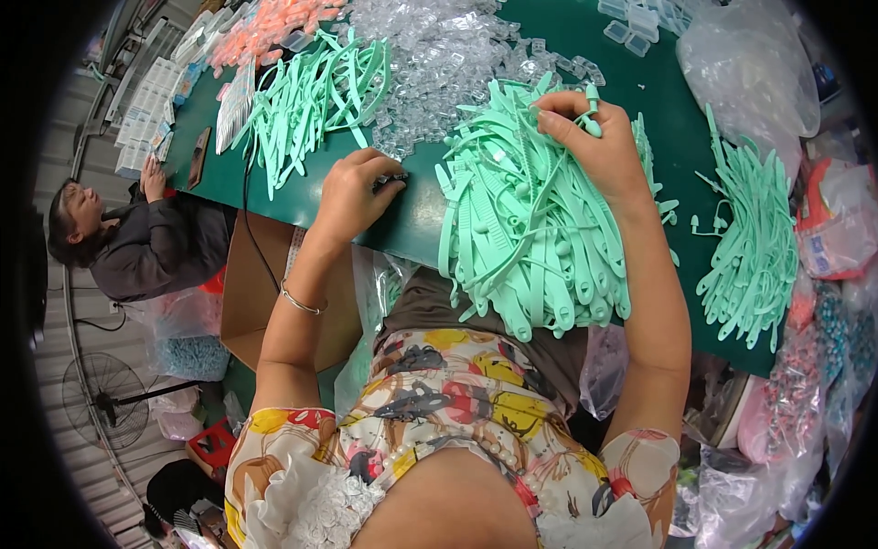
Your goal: Sorting and grouping small green plastic buckles or straps at a work table.
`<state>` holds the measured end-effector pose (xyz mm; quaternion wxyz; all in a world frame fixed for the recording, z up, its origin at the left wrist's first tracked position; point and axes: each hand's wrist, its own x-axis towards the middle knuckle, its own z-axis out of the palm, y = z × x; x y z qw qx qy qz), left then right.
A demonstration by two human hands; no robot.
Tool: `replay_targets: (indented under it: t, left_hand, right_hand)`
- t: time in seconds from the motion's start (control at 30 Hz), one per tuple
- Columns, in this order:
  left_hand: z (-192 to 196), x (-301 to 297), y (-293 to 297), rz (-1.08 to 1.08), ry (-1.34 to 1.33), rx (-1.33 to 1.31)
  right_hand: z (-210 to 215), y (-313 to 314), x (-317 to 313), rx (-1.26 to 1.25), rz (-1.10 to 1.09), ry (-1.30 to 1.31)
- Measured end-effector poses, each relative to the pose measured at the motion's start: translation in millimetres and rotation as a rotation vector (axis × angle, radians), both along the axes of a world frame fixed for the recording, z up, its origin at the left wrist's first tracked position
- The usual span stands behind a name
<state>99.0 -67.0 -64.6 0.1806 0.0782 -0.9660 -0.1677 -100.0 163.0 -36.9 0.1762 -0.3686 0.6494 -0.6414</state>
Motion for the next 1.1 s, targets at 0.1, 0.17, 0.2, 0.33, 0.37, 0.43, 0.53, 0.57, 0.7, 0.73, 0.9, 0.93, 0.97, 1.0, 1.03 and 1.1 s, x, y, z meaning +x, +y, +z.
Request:
replay_targets:
  t: [0.1, 0.17, 0.2, 0.33, 0.37, 0.43, 0.53, 0.57, 0.7, 0.73, 0.9, 0.93, 0.97, 1.0, 1.03, 1.1]
  left_hand:
    - [3.3, -1.2, 3.0, 0.01, 0.021, -0.033]
    - [0.9, -2.1, 1.9, -0.019, 0.044, -0.09]
    - [-0.4, -2.5, 0.8, -0.018, 0.044, -0.092]
    - [1.0, -9.6, 5.8, -0.031, 0.066, 0.088]
    - [3.9, -14.0, 10.5, -0.011, 0.054, 0.363]
    - [16.5, -27.3, 25.5, 0.001, 0.05, 0.779]
    - [23.1, -48.0, 41.0, -0.057, 0.009, 1.359]
    - [25.0, -55.2, 47.6, -0.09, 0.006, 1.472]
    - [28.9, -72.7, 62.1, -0.156, -0.013, 1.61]
    - [28.9, -74.5, 63.4, -0.164, -0.023, 1.607]
    - [29.1, -77.9, 69.9, -0.166, 0.004, 1.578]
    - [27.7, -77.7, 69.2, -0.168, 0.009, 1.571]
    - [26.3, -77.4, 68.3, -0.164, 0.009, 1.571]
    - [25.6, -77.2, 68.5, -0.172, 0.006, 1.554]
    - [25.4, -76.9, 68.5, -0.18, 0.003, 1.537]
    - [26.0, -77.5, 70.0, -0.172, 0.008, 1.518]
  right_hand:
    - [2.0, 0.7, 1.0, 0.012, 0.004, -0.021]
    - [4.1, 2.2, 0.6, 0.029, 0.001, 0.009]
    - [4.7, 2.3, 0.5, 0.046, 0.0, 0.039]
    - [4.7, 1.8, 2.0, 0.012, 0.01, 0.103]
    - [6.0, 0.7, 5.1, -0.021, 0.002, 0.076]
    - [5.2, -0.6, 7.4, -0.083, -0.015, 0.067]
    - [5.4, -2.2, 10.4, -0.091, 0.007, 0.175]
    - [6.7, -2.7, 12.0, -0.081, 0.03, 0.144]
    - [3.7, -3.7, 11.1, -0.061, 0.078, 0.16]
    - [3.3, -3.3, 9.8, -0.06, 0.072, 0.158]
    - [3.8, -2.5, 8.8, -0.055, 0.09, 0.21]
    - [2.9, -3.3, 8.7, -0.056, 0.092, 0.207]
    - [2.0, -4.3, 8.6, -0.054, 0.093, 0.201]
    - [1.9, -4.2, 8.9, -0.053, 0.093, 0.197]
    - [1.7, -4.2, 9.2, -0.054, 0.094, 0.197]
    - [1.5, -3.6, 9.6, -0.043, 0.092, 0.195]
